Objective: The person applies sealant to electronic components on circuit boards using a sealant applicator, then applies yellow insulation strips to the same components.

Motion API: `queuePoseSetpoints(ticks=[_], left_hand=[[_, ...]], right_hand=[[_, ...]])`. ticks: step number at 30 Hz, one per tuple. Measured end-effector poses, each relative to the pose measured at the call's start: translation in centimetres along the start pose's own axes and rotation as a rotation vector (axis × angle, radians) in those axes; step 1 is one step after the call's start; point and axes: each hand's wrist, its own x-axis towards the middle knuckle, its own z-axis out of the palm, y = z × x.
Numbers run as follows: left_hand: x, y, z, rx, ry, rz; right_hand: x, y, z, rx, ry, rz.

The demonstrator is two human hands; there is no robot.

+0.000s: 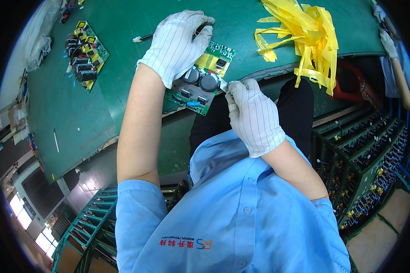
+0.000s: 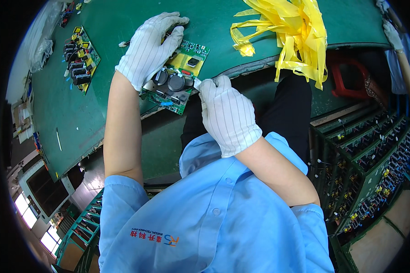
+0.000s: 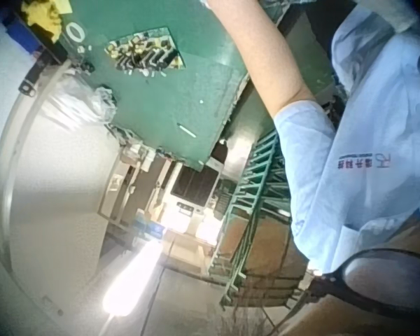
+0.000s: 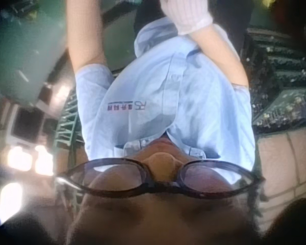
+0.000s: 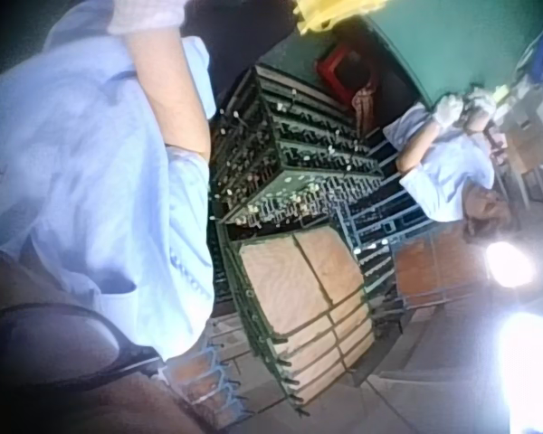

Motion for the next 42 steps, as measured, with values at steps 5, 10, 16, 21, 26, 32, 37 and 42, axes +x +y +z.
queuePoseSetpoints(ticks=[5, 10, 16, 21, 26, 32, 37, 42], left_hand=[[0.0, 0.1, -0.2, -0.005, -0.021, -0.017], [0.0, 0.2, -0.2, 0.003, -0.029, -0.022], [0.1, 0.3, -0.3, -0.025, -0.052, -0.047], [0.1, 0.2, -0.4, -0.036, -0.059, -0.053], [0.0, 0.0, 0.2, -0.034, 0.011, -0.02], [0.1, 0.0, 0.3, -0.038, 0.047, 0.0], [0.1, 0.2, -0.3, -0.03, -0.052, -0.038], [0.1, 0.5, -0.4, -0.034, -0.054, -0.055]], right_hand=[[0.0, 0.2, 0.3, 0.01, 0.033, -0.01], [-0.1, 0.7, -0.3, 0.03, 0.034, -0.034], [0.1, 1.2, -0.4, 0.063, 0.01, -0.069], [0.0, 1.1, -0.4, 0.113, 0.035, -0.044], [0.2, 1.2, -0.5, 0.126, 0.017, -0.049], [0.1, 1.5, -0.2, 0.13, 0.024, -0.058], [0.1, 1.4, -0.2, 0.117, 0.026, -0.037], [0.3, 2.2, -0.3, 0.148, 0.022, -0.099]])
